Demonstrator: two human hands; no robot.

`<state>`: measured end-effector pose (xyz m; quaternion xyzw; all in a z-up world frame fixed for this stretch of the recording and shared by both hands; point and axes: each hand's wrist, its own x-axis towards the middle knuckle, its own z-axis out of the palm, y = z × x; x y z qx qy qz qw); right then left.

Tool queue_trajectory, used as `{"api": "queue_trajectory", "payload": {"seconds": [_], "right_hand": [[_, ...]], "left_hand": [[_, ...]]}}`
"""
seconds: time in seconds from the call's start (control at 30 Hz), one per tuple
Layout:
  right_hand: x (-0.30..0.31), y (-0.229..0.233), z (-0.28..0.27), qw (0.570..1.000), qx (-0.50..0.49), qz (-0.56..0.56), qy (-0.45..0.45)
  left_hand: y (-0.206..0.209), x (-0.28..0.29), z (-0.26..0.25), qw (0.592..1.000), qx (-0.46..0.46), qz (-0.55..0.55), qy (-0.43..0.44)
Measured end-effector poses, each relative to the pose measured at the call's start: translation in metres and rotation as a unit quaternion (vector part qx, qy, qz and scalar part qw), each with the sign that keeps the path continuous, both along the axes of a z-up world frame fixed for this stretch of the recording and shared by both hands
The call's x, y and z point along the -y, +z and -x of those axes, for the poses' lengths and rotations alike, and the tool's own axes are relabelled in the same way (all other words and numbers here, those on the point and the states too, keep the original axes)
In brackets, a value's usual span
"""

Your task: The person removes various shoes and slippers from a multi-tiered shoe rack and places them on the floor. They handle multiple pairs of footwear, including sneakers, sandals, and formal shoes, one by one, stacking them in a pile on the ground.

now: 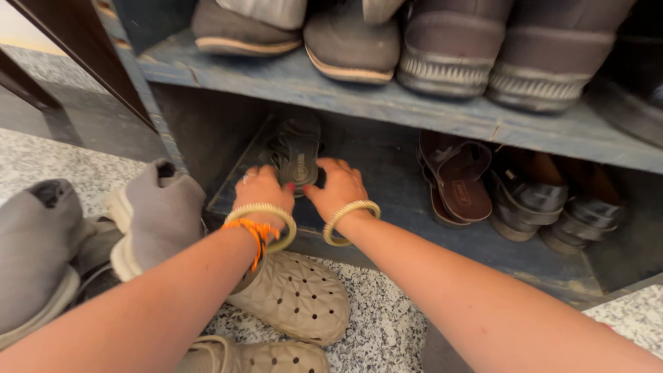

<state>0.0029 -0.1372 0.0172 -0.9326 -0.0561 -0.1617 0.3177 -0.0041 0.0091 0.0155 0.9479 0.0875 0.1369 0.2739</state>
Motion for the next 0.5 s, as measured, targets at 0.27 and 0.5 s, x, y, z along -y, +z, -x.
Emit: {"api": "queue_trajectory", "payload": {"seconds": [0.27, 0.5], "right_hand": [[-0.019, -0.022, -0.017, 0.995, -0.100, 0.023, -0.008], [-0.020, -0.036, -0.037, 0.976, -0.099, -0.193, -0.013]], "left_hand": [[-0.036, 0.000, -0.044, 0.990, -0.138, -0.007, 0.011], [-0.032, 0.000, -0.037, 0.992, -0.078, 0.096, 0.020]]}}
